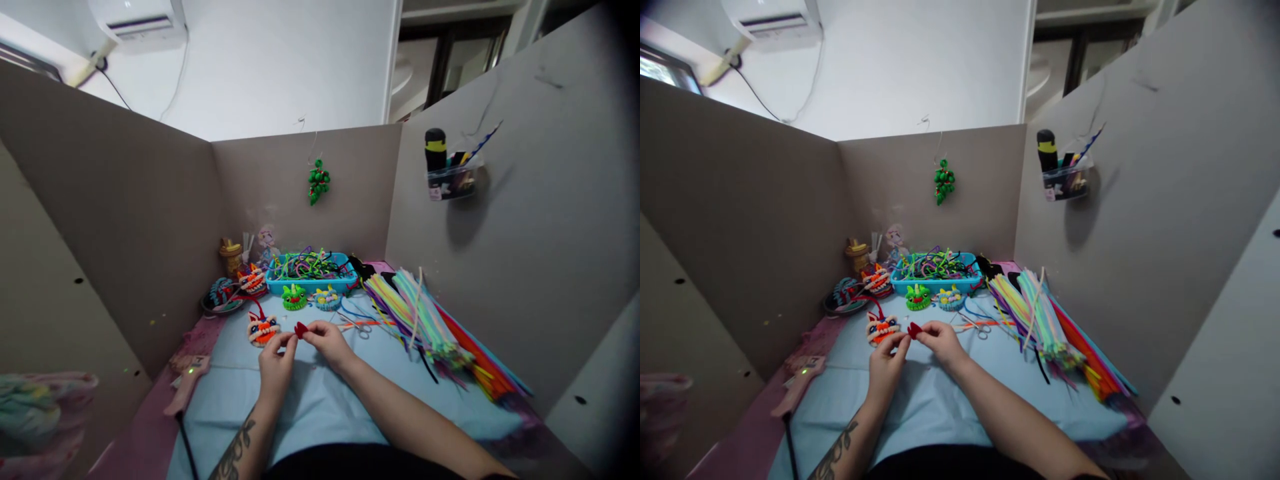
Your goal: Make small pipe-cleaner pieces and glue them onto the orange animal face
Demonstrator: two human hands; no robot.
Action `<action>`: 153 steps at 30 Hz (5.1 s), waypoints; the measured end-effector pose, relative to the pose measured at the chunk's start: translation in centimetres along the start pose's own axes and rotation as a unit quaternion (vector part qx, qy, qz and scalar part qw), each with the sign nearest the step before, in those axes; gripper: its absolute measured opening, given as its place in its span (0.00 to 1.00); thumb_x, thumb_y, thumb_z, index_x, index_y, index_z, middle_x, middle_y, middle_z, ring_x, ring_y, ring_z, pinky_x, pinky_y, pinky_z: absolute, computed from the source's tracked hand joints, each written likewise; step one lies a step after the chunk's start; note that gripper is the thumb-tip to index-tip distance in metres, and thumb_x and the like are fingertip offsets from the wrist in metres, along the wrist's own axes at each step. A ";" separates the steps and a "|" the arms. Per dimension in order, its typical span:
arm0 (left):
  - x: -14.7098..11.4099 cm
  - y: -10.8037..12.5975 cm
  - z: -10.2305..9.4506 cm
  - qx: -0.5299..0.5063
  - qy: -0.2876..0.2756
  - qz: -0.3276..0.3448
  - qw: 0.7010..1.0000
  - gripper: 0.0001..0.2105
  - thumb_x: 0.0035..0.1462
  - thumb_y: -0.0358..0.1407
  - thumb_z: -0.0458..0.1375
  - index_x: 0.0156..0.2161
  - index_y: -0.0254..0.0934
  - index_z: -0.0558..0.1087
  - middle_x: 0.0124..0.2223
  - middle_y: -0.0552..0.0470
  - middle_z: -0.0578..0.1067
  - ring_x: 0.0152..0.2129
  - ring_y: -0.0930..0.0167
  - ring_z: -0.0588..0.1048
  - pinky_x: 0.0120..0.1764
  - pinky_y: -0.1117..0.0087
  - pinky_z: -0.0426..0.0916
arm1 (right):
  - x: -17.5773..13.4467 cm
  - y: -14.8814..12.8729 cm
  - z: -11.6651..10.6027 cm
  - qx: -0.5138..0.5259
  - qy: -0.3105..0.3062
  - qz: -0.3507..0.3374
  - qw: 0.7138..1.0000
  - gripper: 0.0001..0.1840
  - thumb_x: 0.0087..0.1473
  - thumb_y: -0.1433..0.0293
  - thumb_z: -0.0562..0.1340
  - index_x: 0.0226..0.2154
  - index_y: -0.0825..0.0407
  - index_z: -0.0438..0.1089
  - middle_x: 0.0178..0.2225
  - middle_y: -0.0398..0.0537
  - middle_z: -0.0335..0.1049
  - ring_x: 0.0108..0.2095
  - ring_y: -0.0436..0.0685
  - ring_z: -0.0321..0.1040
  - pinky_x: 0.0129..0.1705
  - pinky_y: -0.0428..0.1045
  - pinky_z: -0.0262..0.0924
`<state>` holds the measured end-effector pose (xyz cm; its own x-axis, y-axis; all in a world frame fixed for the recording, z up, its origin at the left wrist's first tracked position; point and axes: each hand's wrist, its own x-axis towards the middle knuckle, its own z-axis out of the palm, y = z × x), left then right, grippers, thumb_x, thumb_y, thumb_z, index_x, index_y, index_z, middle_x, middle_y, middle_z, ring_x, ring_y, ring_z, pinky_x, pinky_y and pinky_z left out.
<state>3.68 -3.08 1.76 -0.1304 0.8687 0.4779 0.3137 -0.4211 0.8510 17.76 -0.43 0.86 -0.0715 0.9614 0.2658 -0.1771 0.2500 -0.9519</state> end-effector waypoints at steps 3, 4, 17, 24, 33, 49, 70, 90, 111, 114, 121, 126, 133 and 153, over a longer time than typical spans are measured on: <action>0.1 -0.1 0.1 -0.008 0.001 -0.012 1.000 0.13 0.48 0.42 0.57 0.32 0.33 0.74 0.30 0.46 0.76 0.26 0.68 0.74 0.23 0.73 0.68 | -0.1 0.0 0.1 0.000 -0.013 0.000 1.000 0.14 0.38 0.60 0.67 0.23 0.55 0.71 0.20 0.40 0.66 0.24 0.49 0.59 0.29 0.45 0.52; 0.2 -0.1 0.2 -0.009 0.000 -0.016 1.000 0.13 0.48 0.42 0.57 0.32 0.33 0.74 0.30 0.47 0.76 0.26 0.68 0.74 0.23 0.73 0.68 | -0.1 0.0 0.1 -0.002 -0.014 0.002 1.000 0.14 0.38 0.60 0.67 0.23 0.54 0.71 0.20 0.40 0.66 0.24 0.49 0.59 0.29 0.45 0.52; 0.0 -0.1 0.0 -0.008 -0.022 -0.006 1.000 0.12 0.50 0.42 0.56 0.32 0.34 0.74 0.30 0.49 0.76 0.27 0.68 0.73 0.25 0.74 0.66 | -0.2 0.0 -0.1 -0.005 -0.039 0.011 0.999 0.10 0.40 0.64 0.66 0.24 0.55 0.72 0.21 0.41 0.67 0.24 0.49 0.59 0.30 0.45 0.52; 0.1 -0.1 0.0 0.005 -0.031 0.019 0.999 0.10 0.51 0.39 0.55 0.31 0.34 0.74 0.29 0.50 0.75 0.27 0.70 0.72 0.27 0.74 0.65 | -0.2 -0.1 -0.1 -0.007 -0.043 0.014 0.999 0.08 0.40 0.66 0.66 0.23 0.55 0.73 0.21 0.41 0.67 0.24 0.49 0.59 0.30 0.45 0.51; 0.0 -0.8 0.0 0.005 -0.038 0.003 0.999 0.12 0.52 0.40 0.54 0.35 0.35 0.75 0.32 0.48 0.77 0.29 0.68 0.75 0.27 0.72 0.69 | -0.1 -0.2 0.1 0.004 -0.020 0.053 0.998 0.09 0.39 0.65 0.65 0.22 0.55 0.71 0.17 0.38 0.62 0.19 0.46 0.53 0.23 0.44 0.47; -0.4 -0.6 0.3 0.021 -0.027 0.033 0.999 0.09 0.50 0.38 0.56 0.35 0.37 0.76 0.31 0.49 0.78 0.27 0.67 0.76 0.31 0.69 0.70 | 0.0 0.1 0.3 0.043 -0.005 0.098 0.994 0.13 0.36 0.63 0.67 0.20 0.55 0.67 0.14 0.35 0.56 0.15 0.43 0.44 0.17 0.43 0.36; -0.1 -0.5 0.5 -0.063 -0.056 -0.073 0.994 0.15 0.49 0.44 0.56 0.35 0.33 0.74 0.27 0.49 0.76 0.24 0.68 0.75 0.23 0.73 0.69 | -0.3 -0.5 0.6 0.001 -0.011 0.034 0.999 0.11 0.39 0.64 0.66 0.21 0.56 0.70 0.18 0.40 0.63 0.21 0.48 0.56 0.26 0.45 0.49; 0.5 -0.4 0.3 -0.097 -0.147 -0.159 0.971 0.14 0.45 0.44 0.57 0.27 0.33 0.71 0.17 0.57 0.68 0.12 0.77 0.64 0.16 0.78 0.57 | -0.2 -1.7 -1.5 -0.096 -0.058 0.016 0.994 0.13 0.43 0.61 0.64 0.24 0.56 0.72 0.21 0.43 0.68 0.23 0.48 0.60 0.27 0.45 0.53; 0.2 0.4 0.2 -0.176 -0.046 -0.156 0.971 0.15 0.42 0.42 0.62 0.32 0.32 0.74 0.26 0.49 0.77 0.24 0.68 0.76 0.25 0.72 0.69 | -0.6 -0.3 0.6 -0.005 0.006 0.000 1.000 0.11 0.41 0.63 0.65 0.21 0.55 0.68 0.20 0.42 0.66 0.23 0.49 0.60 0.27 0.45 0.53; 0.5 0.0 0.2 -0.204 -0.051 -0.161 0.964 0.14 0.41 0.41 0.63 0.31 0.32 0.73 0.23 0.52 0.75 0.21 0.72 0.74 0.25 0.74 0.68 | -0.6 -0.1 0.5 -0.033 -0.006 -0.009 0.999 0.10 0.41 0.64 0.65 0.21 0.55 0.69 0.21 0.42 0.67 0.24 0.50 0.61 0.29 0.46 0.55; 0.8 -0.4 0.1 -0.253 -0.094 -0.222 0.937 0.13 0.41 0.40 0.64 0.29 0.32 0.71 0.21 0.55 0.73 0.17 0.78 0.69 0.23 0.78 0.63 | -0.4 -1.6 -1.4 -0.140 0.016 -0.101 0.985 0.07 0.44 0.67 0.63 0.28 0.53 0.71 0.29 0.45 0.67 0.27 0.50 0.61 0.30 0.46 0.56; 0.5 -0.3 0.1 -0.266 -0.159 -0.227 0.923 0.12 0.41 0.39 0.63 0.28 0.32 0.71 0.21 0.56 0.72 0.16 0.79 0.67 0.21 0.79 0.60 | -0.4 -2.7 -1.9 -0.146 -0.027 -0.174 0.974 0.02 0.45 0.69 0.64 0.26 0.51 0.71 0.29 0.45 0.64 0.33 0.52 0.62 0.32 0.47 0.57; 0.4 -0.2 -0.1 -0.246 -0.194 -0.225 0.923 0.10 0.42 0.39 0.62 0.26 0.31 0.71 0.18 0.57 0.69 0.13 0.80 0.62 0.18 0.79 0.55 | -0.4 -3.0 -2.3 -0.164 -0.087 -0.165 0.969 0.05 0.44 0.67 0.65 0.25 0.51 0.72 0.30 0.45 0.62 0.26 0.49 0.59 0.28 0.46 0.55; 0.4 0.2 -0.1 -0.252 -0.183 -0.232 0.922 0.12 0.41 0.39 0.63 0.29 0.34 0.70 0.18 0.58 0.68 0.12 0.79 0.63 0.18 0.78 0.57 | -0.8 -4.0 -2.3 -0.209 -0.151 -0.182 0.949 0.04 0.50 0.70 0.59 0.26 0.52 0.67 0.31 0.45 0.60 0.30 0.50 0.59 0.31 0.46 0.55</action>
<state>3.60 -2.85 2.09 0.2136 0.9769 0.0109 -0.1853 0.0295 0.9822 20.75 -1.96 4.13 -0.3699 0.7415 0.5598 0.1568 0.6437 -0.7491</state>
